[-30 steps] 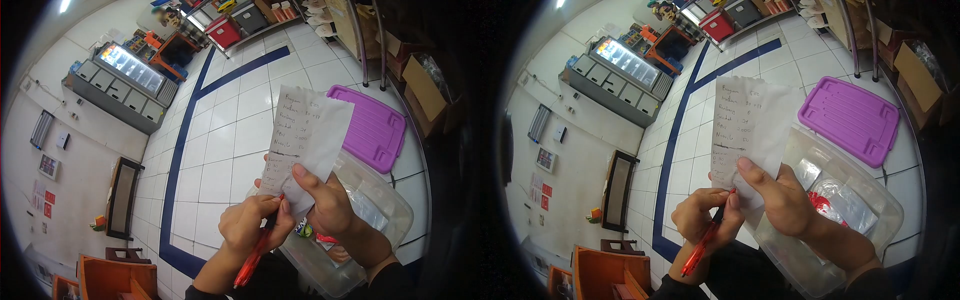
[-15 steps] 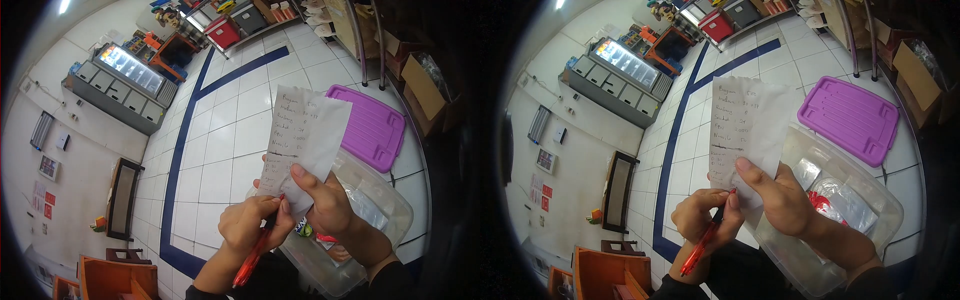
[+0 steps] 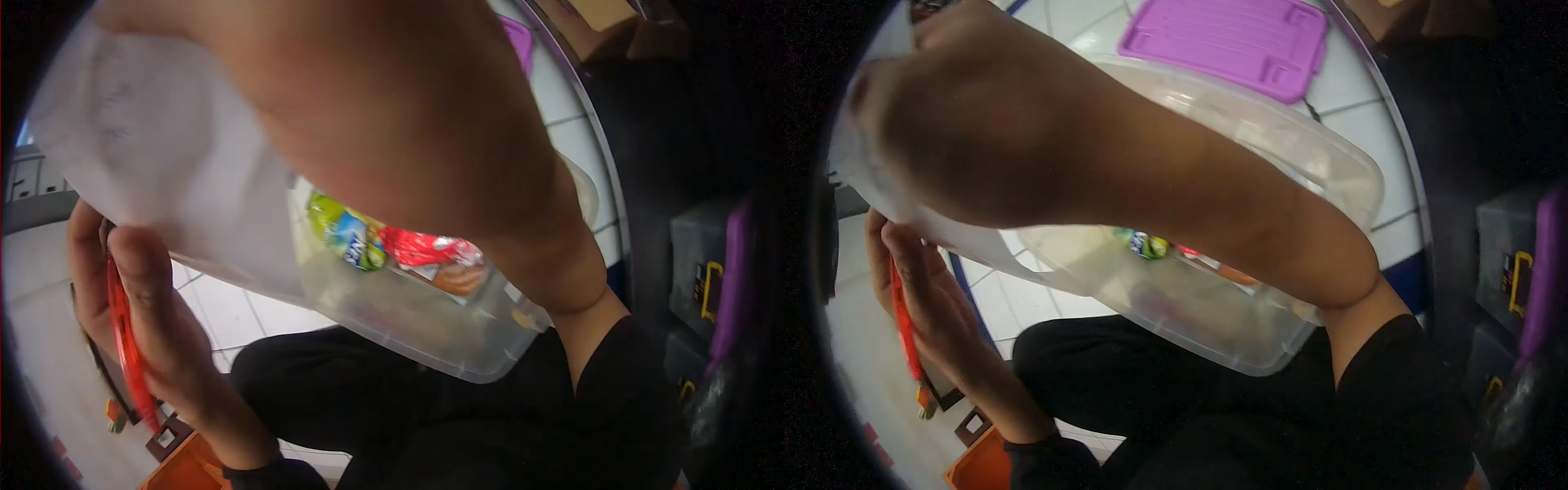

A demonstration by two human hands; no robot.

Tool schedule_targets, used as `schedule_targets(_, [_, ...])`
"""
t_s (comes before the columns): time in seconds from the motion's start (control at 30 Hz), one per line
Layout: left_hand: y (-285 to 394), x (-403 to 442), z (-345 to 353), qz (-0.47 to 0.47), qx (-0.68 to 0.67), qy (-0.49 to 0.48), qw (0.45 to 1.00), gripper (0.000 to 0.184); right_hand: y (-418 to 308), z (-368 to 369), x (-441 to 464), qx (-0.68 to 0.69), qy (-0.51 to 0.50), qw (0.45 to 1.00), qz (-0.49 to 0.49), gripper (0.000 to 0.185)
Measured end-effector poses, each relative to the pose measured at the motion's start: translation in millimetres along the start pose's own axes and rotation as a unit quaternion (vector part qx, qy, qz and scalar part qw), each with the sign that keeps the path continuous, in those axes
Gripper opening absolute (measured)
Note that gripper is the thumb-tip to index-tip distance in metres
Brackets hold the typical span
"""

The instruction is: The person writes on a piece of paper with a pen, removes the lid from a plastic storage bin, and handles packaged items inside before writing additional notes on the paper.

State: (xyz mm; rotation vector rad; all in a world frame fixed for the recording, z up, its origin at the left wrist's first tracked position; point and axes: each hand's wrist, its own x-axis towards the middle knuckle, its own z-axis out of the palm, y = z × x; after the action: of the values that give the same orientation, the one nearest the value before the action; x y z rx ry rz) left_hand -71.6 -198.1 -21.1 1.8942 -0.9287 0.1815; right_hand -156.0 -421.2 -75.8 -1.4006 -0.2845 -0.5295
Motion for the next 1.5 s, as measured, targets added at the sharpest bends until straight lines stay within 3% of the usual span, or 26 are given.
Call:
schedule_targets(0.1, [-8,-3,1,-0.062,-0.001,-0.046,0.997,0.04,-1,-17,-5,-0.065,-0.015,0.998,-0.018,0.03])
schedule_targets(0.17, [-5,2,3,-0.048,0.036,-0.036,0.998,0.036,-1,-25,-2,-0.099,-0.027,0.994,-0.025,0.029])
schedule_targets(0.27, [-16,7,-7,0.001,0.21,0.116,0.971,0.031,2,-30,13,-0.132,-0.055,0.989,-0.034,0.028])
schedule_targets(0.3, [-25,6,-19,-0.003,0.218,0.127,0.968,0.031,6,-30,19,-0.146,-0.06,0.987,-0.033,0.028])
schedule_targets(0.37, [-39,4,-50,0.075,0.286,0.147,0.944,0.032,22,-20,26,-0.182,-0.072,0.981,-0.006,0.027])
schedule_targets(0.4, [-39,1,-60,0.081,0.337,0.136,0.928,0.033,37,-3,26,-0.243,-0.038,0.969,-0.001,0.04])
schedule_targets(0.43, [-38,0,-68,0.089,0.386,0.127,0.909,0.034,54,-2,19,-0.231,-0.106,0.965,0.071,0.038])
schedule_targets(0.5, [-33,2,-64,0.099,0.365,0.126,0.917,0.034,82,7,10,-0.341,-0.277,0.867,0.234,0.029])
schedule_targets(0.53, [-22,3,-51,0.016,0.336,0.172,0.926,0.034,102,19,-2,-0.391,-0.338,0.805,0.291,0.035])
schedule_targets(0.57, [-19,4,-43,0.002,0.292,0.195,0.936,0.033,136,25,-27,-0.456,-0.389,0.743,0.297,0.046])
schedule_targets(0.6, [-18,3,-43,-0.009,0.291,0.19,0.937,0.034,153,38,-39,-0.47,-0.451,0.638,0.411,0.074])
schedule_targets(0.67, [-16,1,-44,-0.011,0.271,0.169,0.948,0.037,188,42,-110,-0.619,-0.418,0.543,0.384,0.109])
schedule_targets(0.7, [-15,0,-45,-0.012,0.261,0.159,0.952,0.038,193,39,-126,-0.62,-0.419,0.541,0.384,0.109])
schedule_targets(0.77, [-16,0,-45,-0.056,0.238,0.16,0.956,0.04,194,32,-141,-0.573,-0.419,0.541,0.451,0.128])
schedule_targets(0.83, [-19,-1,-50,-0.056,0.221,0.165,0.959,0.041,195,21,-139,-0.598,-0.408,0.554,0.41,0.12])
schedule_targets(0.9, [-26,-1,-56,-0.025,0.219,0.169,0.961,0.043,209,-3,-124,-0.552,-0.395,0.587,0.442,0.109])
schedule_targets(0.93, [-30,-2,-59,-0.009,0.225,0.174,0.959,0.044,200,-13,-116,-0.573,-0.369,0.603,0.414,0.097])
schedule_targets(1.0, [-33,-4,-63,-0.005,0.223,0.171,0.96,0.044,195,-48,-103,-0.495,-0.346,0.675,0.424,0.085])
schedule_targets(1.07, [-35,-7,-67,-0.026,0.215,0.163,0.963,0.044,180,-77,-93,-0.291,-0.254,0.846,0.367,0.072])
schedule_targets(1.1, [-37,-7,-69,-0.015,0.24,0.168,0.956,0.044,165,-76,-79,-0.29,-0.259,0.844,0.369,0.072])
schedule_targets(1.17, [-38,-8,-71,-0.004,0.264,0.174,0.949,0.043,129,-75,-50,-0.129,-0.178,0.822,0.525,0.068])
schedule_targets(1.2, [-38,-7,-71,-0.034,0.215,0.141,0.966,0.044,121,-71,-44,-0.132,-0.177,0.823,0.523,0.068])
schedule_targets(1.27, [-43,-5,-69,-0.061,0.184,0.099,0.976,0.042,111,-58,-38,-0.126,-0.141,0.878,0.439,0.066])
schedule_targets(1.3, [-45,-5,-67,-0.075,0.169,0.079,0.979,0.042,110,-52,-35,-0.127,-0.141,0.88,0.435,0.066])
schedule_targets(1.4, [-53,-3,-63,-0.053,0.124,0.039,0.99,0.041,105,-41,-17,-0.113,-0.056,0.935,0.33,0.069])
schedule_targets(1.5, [-56,3,-60,-0.035,0.229,0.077,0.97,0.044,93,-28,-3,-0.132,-0.046,0.96,0.243,0.07])
